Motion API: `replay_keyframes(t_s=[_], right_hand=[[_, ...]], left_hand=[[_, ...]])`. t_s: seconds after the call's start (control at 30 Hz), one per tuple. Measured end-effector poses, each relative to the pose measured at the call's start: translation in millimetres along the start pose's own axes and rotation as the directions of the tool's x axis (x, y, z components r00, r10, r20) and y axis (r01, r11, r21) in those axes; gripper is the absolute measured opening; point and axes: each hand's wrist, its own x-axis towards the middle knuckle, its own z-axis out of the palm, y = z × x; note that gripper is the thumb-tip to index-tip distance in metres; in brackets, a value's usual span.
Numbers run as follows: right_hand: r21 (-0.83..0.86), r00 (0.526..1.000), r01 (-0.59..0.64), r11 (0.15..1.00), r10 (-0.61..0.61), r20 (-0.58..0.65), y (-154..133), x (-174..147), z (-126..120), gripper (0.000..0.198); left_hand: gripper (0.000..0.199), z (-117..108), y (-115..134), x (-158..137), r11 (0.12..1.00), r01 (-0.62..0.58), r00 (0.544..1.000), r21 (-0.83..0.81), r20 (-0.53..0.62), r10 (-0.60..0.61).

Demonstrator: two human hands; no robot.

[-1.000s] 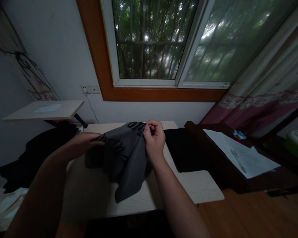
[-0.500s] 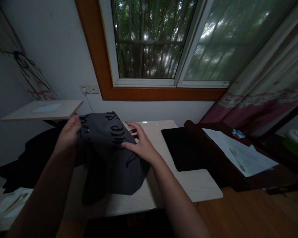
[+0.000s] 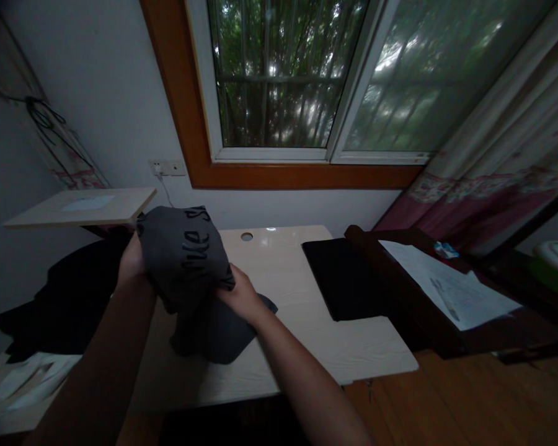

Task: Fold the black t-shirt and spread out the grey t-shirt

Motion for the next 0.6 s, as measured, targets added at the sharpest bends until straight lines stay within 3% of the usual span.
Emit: replay_keyframes(t_s=[0.13, 0.23, 0.3, 0.37, 0.43, 0.5, 0.53, 0.6], right_hand=[[-0.002, 0.971, -0.035, 0.999, 0.033, -0.239, -15, 4, -18, 0.045], [-0.007, 0.919, -0.036, 0.999, 0.031, -0.393, -25, 7, -28, 0.047], [-0.025, 0.892, -0.027, 0.999, 0.013, -0.452, -29, 7, -30, 0.049], [-0.066, 0.886, -0.016, 0.998, -0.017, -0.464, -31, 7, -27, 0.051], [-0.112, 0.919, 0.003, 0.994, -0.047, -0.392, -33, 5, -20, 0.055], [-0.131, 0.980, 0.040, 0.991, -0.064, -0.189, -38, 3, -11, 0.060], [-0.126, 0.996, 0.061, 0.990, -0.068, -0.052, -41, 2, -7, 0.063], [-0.109, 0.977, 0.086, 0.990, -0.062, 0.202, -47, -1, 2, 0.068]], left_hand=[[0.023, -30, -6, 9, 0.986, -0.078, 0.978, -0.150, -0.203, 0.046], [0.029, -51, -20, 0, 0.996, -0.061, 0.958, -0.067, -0.282, 0.040], [0.033, -61, -32, -16, 1.000, -0.013, 0.982, 0.026, -0.190, 0.018], [0.049, -69, -44, -37, 0.992, 0.059, 0.996, 0.114, 0.066, -0.067], [0.074, -78, -57, -58, 0.973, 0.060, 0.946, 0.222, 0.297, -0.126], [0.089, -85, -70, -78, 0.944, 0.053, 0.884, 0.327, 0.424, -0.197], [0.092, -88, -76, -86, 0.933, 0.084, 0.866, 0.350, 0.438, -0.242], [0.096, -92, -85, -101, 0.920, 0.205, 0.865, 0.336, 0.378, -0.330]])
